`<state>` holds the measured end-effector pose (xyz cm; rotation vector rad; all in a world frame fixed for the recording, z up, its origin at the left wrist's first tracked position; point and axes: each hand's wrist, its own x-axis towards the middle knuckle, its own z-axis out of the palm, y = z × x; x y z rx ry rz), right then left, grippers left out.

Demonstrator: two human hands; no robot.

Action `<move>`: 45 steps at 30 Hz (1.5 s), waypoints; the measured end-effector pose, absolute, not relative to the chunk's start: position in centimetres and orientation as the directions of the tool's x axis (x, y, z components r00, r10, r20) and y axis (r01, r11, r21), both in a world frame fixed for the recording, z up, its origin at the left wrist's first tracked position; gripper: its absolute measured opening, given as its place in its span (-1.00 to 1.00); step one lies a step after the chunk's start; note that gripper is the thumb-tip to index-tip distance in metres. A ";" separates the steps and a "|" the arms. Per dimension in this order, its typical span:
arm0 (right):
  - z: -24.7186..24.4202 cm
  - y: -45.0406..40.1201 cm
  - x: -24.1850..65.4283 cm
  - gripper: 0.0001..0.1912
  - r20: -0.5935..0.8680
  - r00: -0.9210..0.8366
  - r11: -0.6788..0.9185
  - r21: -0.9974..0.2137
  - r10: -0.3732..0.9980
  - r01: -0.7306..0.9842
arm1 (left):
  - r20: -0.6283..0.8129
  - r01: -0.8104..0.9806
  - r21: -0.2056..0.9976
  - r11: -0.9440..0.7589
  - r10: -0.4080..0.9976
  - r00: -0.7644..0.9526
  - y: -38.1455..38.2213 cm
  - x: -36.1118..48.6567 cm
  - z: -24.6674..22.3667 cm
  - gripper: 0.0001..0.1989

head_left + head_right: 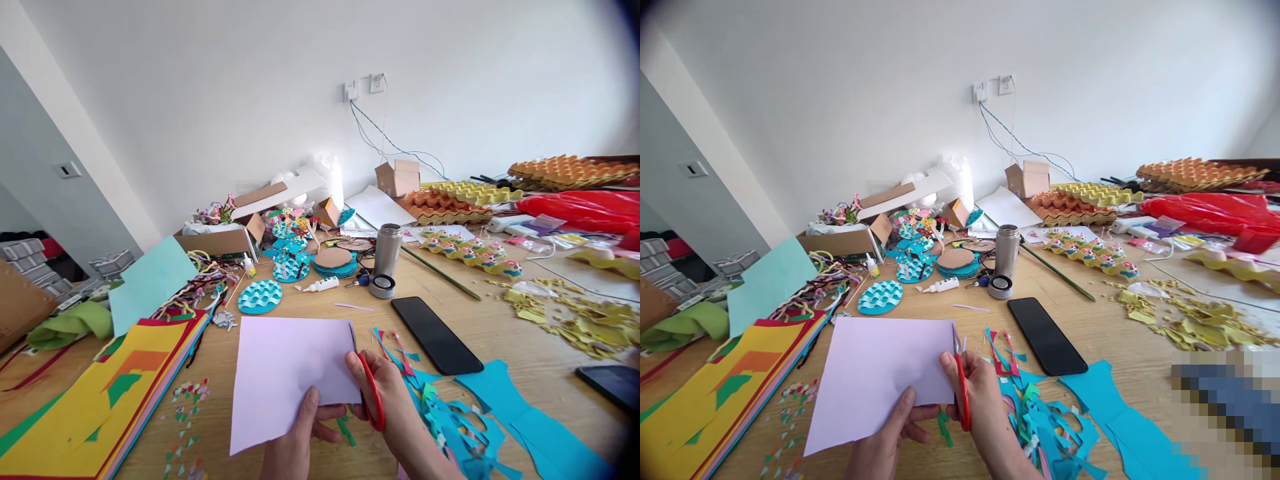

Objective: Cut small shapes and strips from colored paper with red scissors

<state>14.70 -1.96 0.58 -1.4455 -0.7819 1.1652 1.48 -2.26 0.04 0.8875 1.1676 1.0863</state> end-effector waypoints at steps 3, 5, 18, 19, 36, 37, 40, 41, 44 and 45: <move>0.5 -1.8 14.8 -0.56 -0.258 0.297 -0.230 -0.965 0.919 -0.128 | -0.249 -0.169 0.952 0.253 0.967 0.047 -2.3 1.5 0.1 -0.50; 0.4 -1.8 14.8 -0.56 -0.276 0.289 -0.249 -0.960 0.917 -0.129 | -0.243 -0.171 0.954 0.248 0.969 0.047 -2.3 1.5 0.0 -0.48; 0.8 -1.6 15.1 -0.54 -0.234 0.261 -0.197 -0.967 0.937 -0.158 | -0.292 -0.152 0.942 0.298 0.954 0.063 -2.2 1.3 -0.5 -0.50; 0.8 -1.6 15.1 -0.53 -0.242 0.258 -0.203 -0.965 0.936 -0.168 | -0.300 -0.149 0.940 0.305 0.952 0.060 -2.2 1.3 -0.5 -0.50; 0.9 -1.8 15.5 -0.50 -0.250 0.293 -0.190 -0.957 0.923 -0.218 | -0.340 -0.312 0.896 0.316 0.940 -0.022 -1.2 0.9 -0.8 -0.57; 1.2 -1.9 15.6 -0.50 -0.216 0.325 -0.137 -0.959 0.921 -0.248 | -0.337 -0.349 0.884 0.311 0.941 -0.014 -0.9 0.7 -0.6 -0.58; 2.0 -2.2 16.0 -0.52 -0.099 0.517 0.097 -0.936 0.850 -0.339 | -0.307 -0.440 0.865 0.242 0.948 -0.082 0.2 0.0 0.2 -0.55; 2.2 -2.3 16.2 -0.53 -0.077 0.576 0.167 -0.918 0.814 -0.359 | -0.301 -0.458 0.860 0.224 0.948 -0.101 0.4 -0.2 0.5 -0.55; 2.6 -2.6 16.5 -0.53 -0.020 0.673 0.305 -0.881 0.740 -0.361 | -0.284 -0.485 0.855 0.184 0.948 -0.142 1.1 -0.7 1.0 -0.59; 2.8 -2.6 16.6 -0.53 0.000 0.690 0.327 -0.880 0.724 -0.344 | -0.276 -0.488 0.856 0.173 0.950 -0.149 1.2 -0.8 1.0 -0.61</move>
